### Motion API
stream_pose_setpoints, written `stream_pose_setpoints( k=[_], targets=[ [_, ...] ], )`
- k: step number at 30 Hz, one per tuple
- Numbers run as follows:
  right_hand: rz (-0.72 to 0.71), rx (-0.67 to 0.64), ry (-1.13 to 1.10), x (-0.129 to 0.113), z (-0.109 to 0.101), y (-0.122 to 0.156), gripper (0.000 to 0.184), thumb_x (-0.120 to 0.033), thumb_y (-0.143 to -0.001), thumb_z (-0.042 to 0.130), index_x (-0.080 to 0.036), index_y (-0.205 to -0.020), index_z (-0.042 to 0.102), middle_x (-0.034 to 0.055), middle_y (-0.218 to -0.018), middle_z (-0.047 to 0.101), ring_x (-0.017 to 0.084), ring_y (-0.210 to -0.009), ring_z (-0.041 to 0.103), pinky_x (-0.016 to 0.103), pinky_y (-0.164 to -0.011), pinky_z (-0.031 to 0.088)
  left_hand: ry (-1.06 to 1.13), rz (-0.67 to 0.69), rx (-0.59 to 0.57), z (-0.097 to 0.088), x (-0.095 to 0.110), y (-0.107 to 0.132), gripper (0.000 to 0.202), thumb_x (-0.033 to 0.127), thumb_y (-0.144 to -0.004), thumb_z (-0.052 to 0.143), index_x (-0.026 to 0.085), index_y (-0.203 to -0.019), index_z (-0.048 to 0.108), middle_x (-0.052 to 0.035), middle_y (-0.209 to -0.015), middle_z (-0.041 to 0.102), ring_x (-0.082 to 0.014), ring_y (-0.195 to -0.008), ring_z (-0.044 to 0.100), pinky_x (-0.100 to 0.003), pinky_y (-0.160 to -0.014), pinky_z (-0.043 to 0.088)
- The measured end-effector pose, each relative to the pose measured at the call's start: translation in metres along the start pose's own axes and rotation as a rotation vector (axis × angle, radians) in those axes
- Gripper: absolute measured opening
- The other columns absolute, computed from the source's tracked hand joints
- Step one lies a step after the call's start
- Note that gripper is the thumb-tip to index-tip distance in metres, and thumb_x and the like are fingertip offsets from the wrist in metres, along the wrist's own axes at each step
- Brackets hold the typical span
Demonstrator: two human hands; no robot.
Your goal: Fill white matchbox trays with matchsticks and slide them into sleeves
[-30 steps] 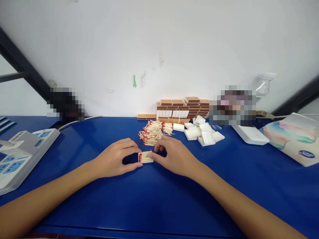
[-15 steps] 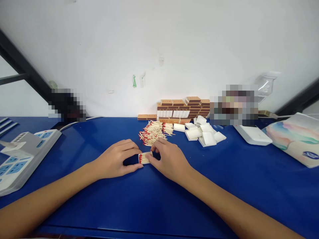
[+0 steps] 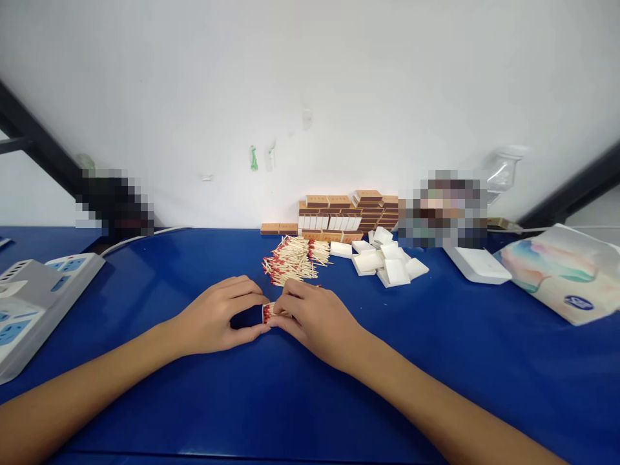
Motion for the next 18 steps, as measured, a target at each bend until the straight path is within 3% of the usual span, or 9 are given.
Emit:
stream_pose_setpoints(
  k=[7,13,18],
  targets=[
    [-0.036,0.021,0.082,0.01,-0.006,0.003,0.023,-0.031,-0.107,0.052,-0.021,-0.1,0.071,0.0064,-0.093,0.065,0.018,-0.081,0.064,0.031,-0.072,0.051,-0.011,0.002,-0.028,-0.003,0.001,-0.003,0.029,0.043,-0.097,0.066,0.017,-0.109,0.071,-0.007,-0.101,0.07,-0.021,-0.093,0.065,-0.036,-0.087,0.053],
    [0.132,0.022,0.292,0.059,-0.033,0.01,0.017,-0.038,-0.1,0.061,-0.022,-0.096,0.066,0.0069,-0.097,0.064,0.022,-0.082,0.063,0.035,-0.072,0.049,-0.025,0.01,-0.03,-0.003,0.002,-0.004,0.033,0.045,-0.098,0.065,0.017,-0.112,0.072,-0.0079,-0.102,0.07,-0.0213,-0.094,0.065,-0.037,-0.086,0.054],
    [0.201,-0.083,0.211,0.086,-0.038,0.015,0.018,-0.039,-0.1,0.06,-0.023,-0.092,0.062,0.0041,-0.09,0.065,0.02,-0.08,0.061,0.032,-0.068,0.046,-0.018,0.013,-0.029,-0.002,0.001,-0.003,0.033,0.045,-0.097,0.066,0.017,-0.113,0.072,-0.0078,-0.102,0.07,-0.0212,-0.094,0.065,-0.036,-0.086,0.055]
  ],
)
Point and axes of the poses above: each hand's wrist, its own y-axis away from the middle knuckle, its own z-axis out of the palm, x = y × z, the point moved 6 cm from there along -y, towards the middle knuckle
